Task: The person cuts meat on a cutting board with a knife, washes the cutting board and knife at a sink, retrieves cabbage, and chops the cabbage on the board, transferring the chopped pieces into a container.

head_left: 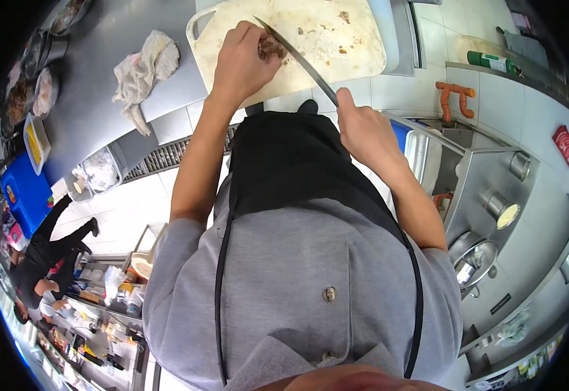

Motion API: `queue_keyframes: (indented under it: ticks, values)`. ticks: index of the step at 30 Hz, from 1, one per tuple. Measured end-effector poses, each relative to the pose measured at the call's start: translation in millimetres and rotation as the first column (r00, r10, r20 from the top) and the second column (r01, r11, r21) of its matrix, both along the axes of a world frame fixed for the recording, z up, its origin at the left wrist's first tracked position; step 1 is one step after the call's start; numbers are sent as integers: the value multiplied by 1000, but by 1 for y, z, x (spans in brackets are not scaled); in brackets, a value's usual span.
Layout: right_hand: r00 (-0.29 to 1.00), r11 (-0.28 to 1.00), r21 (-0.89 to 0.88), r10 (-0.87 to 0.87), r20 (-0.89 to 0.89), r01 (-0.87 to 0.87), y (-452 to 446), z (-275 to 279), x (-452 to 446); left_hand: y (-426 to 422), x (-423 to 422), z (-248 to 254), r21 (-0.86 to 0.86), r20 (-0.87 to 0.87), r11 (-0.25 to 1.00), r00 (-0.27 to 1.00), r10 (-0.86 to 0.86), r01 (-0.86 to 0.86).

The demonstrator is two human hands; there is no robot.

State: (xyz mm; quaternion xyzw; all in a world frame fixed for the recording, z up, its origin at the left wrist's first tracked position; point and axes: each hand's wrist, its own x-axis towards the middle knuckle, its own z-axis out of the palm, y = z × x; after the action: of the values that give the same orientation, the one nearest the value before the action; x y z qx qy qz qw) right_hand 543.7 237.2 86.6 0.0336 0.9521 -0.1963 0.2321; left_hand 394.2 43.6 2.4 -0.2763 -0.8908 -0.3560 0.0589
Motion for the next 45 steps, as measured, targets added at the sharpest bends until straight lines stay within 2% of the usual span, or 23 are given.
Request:
queue_keyframes:
  ticks: [1, 5, 9, 11, 13, 17, 19, 21, 23, 25, 28, 30, 32, 35, 38, 40, 42, 44, 45]
  values:
    - [1000, 1000, -7, 7, 26, -7, 1, 1, -2, 1, -2, 1, -56, -9, 998, 1000, -2, 1]
    - [997, 998, -42, 47, 61, -44, 2, 6, -15, -1, -6, -2, -38, 17, 999, 1000, -14, 14]
    - [992, 996, -79, 59, 113, -50, -9, -24, -40, -3, -6, -5, 6, 77, 1000, 997, 4, -5]
    - [997, 994, -95, 44, -57, -49, -22, -64, -44, -4, -6, -7, 10, 75, 1000, 997, 8, -9]
    - [999, 994, -105, 16, -47, -20, -21, -64, -50, -7, -5, -9, 97, 107, 995, 994, 8, -19]
    - [1000, 997, -75, -15, 10, 16, -18, -43, -47, -6, -5, -3, 115, 96, 993, 995, 0, -11]
    - [1000, 998, -57, -8, 3, 8, -12, -21, -37, -7, -7, 3, 30, 22, 998, 999, -47, 47]
    - [1000, 999, -36, 2, -8, -2, -7, -4, -29, -6, -7, 5, 5, 16, 999, 999, -48, 48]
    - [994, 998, 29, 55, 93, -58, -4, 7, -23, -4, -7, 5, -16, 11, 998, 998, -60, 61]
    - [994, 997, 34, 64, 91, -67, -3, 11, -20, -4, -8, 3, -32, 32, 997, 997, -63, 64]
    - [994, 997, 7, 81, 75, -82, -12, 2, -29, -6, -10, -2, -9, 34, 998, 998, -58, 58]
    - [995, 996, -26, 86, 56, -84, -23, -22, -44, -8, -11, -4, -10, 36, 999, 998, -47, 47]
    - [995, 992, -105, 67, -77, -75, -32, -58, -52, -11, -13, -4, -15, 28, 999, 999, -41, 41]
    - [998, 998, -57, 37, -59, -40, -38, -60, -56, -14, -13, -5, 0, 39, 1000, 999, -24, 24]
    - [996, 993, -110, 30, -86, -39, -37, -61, -60, -16, -15, -6, -5, 6, 995, 995, -100, 100]
    - [995, 993, -112, 18, -98, -29, -32, -59, -54, -18, -18, -8, 22, 79, 997, 994, -78, 76]
    - [995, 992, -120, 18, -94, -29, -30, -57, -40, -19, -13, -11, 24, 52, 996, 995, -82, 81]
    - [999, 998, -62, 13, 37, -11, -19, -49, -23, -18, -13, -8, 44, 28, 997, 998, -64, 62]
    - [999, 998, -55, 17, 32, -16, -17, -43, -19, -19, -11, -6, 39, 62, 998, 997, -48, 46]
